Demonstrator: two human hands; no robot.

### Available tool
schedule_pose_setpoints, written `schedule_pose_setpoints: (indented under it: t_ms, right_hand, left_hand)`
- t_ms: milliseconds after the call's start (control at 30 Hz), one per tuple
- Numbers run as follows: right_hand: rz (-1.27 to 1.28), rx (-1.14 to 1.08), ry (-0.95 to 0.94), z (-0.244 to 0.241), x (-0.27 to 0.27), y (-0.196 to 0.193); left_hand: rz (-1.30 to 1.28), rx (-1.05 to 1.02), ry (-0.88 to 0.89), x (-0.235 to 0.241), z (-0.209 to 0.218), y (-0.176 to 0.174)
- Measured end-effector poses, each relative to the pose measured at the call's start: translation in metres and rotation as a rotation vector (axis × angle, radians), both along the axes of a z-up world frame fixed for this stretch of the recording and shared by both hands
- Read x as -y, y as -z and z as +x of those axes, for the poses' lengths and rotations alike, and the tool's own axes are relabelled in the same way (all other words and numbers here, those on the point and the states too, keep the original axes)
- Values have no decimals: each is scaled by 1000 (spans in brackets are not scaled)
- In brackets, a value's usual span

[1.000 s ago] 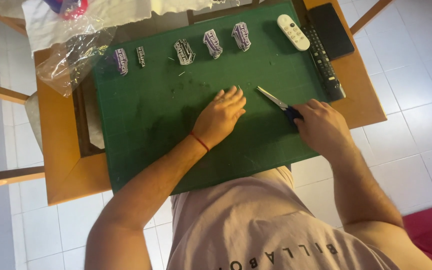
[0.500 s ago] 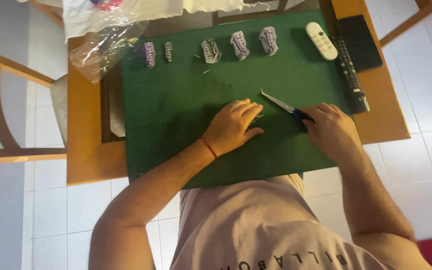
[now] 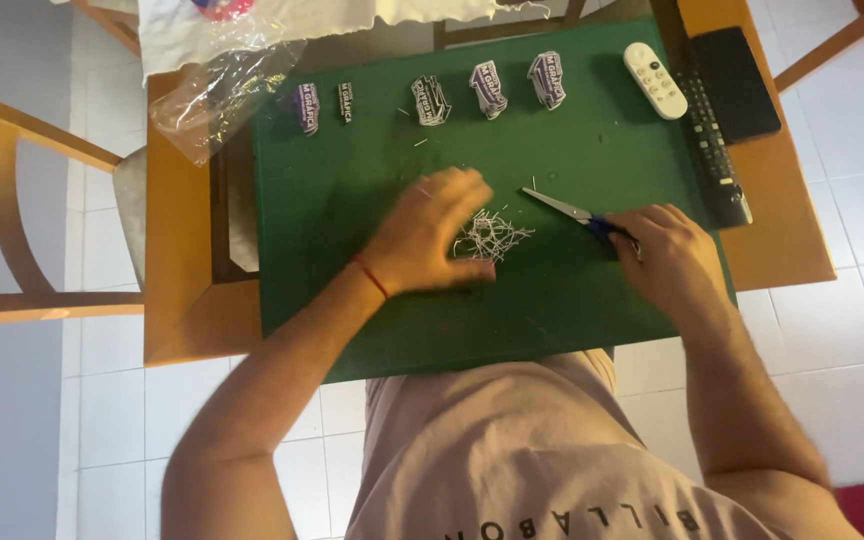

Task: Cleaning small scraps from a cutting mat and organizing printed labels on a table.

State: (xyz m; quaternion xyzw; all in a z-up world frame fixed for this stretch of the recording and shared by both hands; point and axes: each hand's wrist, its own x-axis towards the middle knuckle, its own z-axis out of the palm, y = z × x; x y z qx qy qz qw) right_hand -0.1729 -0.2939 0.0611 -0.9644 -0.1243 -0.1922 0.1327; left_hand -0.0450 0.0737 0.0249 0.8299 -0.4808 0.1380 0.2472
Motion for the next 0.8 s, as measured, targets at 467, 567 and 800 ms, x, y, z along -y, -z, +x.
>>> schedule_pose_setpoints:
  t_ms: [467, 567, 800]
  right_hand:
    - [82, 88, -87, 3, -27, -7]
    - [100, 131, -106, 4, -27, -5]
    - [133, 170, -121, -1, -33, -17]
  left_hand:
    - [-38, 114, 166, 56, -4, 26]
    - [-64, 104, 155, 50, -5, 15]
    - [-211, 169, -195, -6, 63, -5]
